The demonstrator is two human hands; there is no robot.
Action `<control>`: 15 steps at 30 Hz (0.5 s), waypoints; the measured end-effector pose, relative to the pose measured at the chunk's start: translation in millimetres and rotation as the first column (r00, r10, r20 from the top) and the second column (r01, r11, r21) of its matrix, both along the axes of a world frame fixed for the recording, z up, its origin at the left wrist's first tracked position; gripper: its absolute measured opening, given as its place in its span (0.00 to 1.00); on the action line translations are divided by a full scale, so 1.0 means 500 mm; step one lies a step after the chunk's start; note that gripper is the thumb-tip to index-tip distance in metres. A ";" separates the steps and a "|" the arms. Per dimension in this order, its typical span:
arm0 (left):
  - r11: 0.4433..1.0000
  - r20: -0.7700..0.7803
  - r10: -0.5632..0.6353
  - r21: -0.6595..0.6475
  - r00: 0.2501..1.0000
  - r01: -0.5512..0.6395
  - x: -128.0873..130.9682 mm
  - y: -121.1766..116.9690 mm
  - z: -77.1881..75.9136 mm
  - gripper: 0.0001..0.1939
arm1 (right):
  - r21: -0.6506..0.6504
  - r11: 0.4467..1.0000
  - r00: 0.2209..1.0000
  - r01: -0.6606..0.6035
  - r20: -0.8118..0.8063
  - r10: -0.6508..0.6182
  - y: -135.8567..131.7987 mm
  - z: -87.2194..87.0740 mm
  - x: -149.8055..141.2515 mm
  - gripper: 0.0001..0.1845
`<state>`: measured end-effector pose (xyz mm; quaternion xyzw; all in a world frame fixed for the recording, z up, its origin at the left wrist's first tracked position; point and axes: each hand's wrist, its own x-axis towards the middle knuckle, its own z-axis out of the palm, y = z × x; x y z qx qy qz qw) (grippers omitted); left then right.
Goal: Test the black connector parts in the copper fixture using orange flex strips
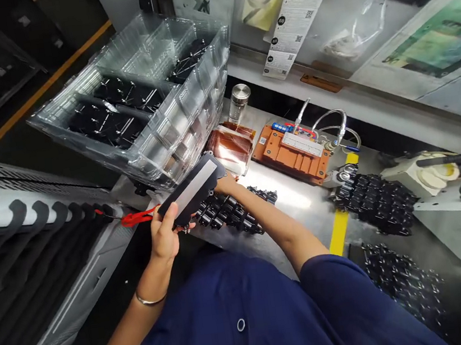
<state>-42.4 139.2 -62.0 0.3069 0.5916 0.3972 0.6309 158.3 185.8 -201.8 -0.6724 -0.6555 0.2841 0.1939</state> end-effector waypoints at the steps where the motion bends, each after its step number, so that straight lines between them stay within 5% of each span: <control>1: 1.000 0.004 -0.022 0.007 1.000 0.022 0.006 0.006 -0.002 0.25 | 0.050 0.992 0.993 0.115 -0.044 -0.113 -0.035 -0.004 0.033 0.28; 3: 0.997 0.014 -0.071 0.014 0.997 0.071 0.025 0.013 -0.006 0.24 | 0.128 0.885 0.890 0.447 -0.165 -0.426 -0.125 -0.013 0.113 0.30; 6: 0.986 0.032 -0.165 0.004 0.986 0.164 0.068 0.011 -0.011 0.24 | 0.060 0.468 0.471 0.882 -0.163 -0.867 -0.283 -0.017 0.249 0.26; 8: 0.971 0.052 -0.236 -0.022 0.970 0.237 0.105 0.001 -0.013 0.24 | 0.065 0.184 0.188 0.981 -0.049 -0.981 -0.377 -0.006 0.338 0.23; 10: 0.948 0.077 -0.308 -0.055 0.948 0.312 0.146 -0.016 -0.016 0.25 | 0.134 0.003 0.000 0.991 0.024 -1.000 -0.442 0.012 0.416 0.22; 12: 0.923 0.097 -0.368 -0.086 0.925 0.376 0.190 -0.039 -0.017 0.25 | 0.191 -0.083 -0.098 0.978 0.069 -0.993 -0.476 0.025 0.480 0.23; 15: 0.884 0.124 -0.437 -0.124 0.891 0.451 0.252 -0.079 -0.018 0.24 | 0.191 -0.029 -0.064 0.981 0.182 -0.981 -0.486 0.025 0.547 0.22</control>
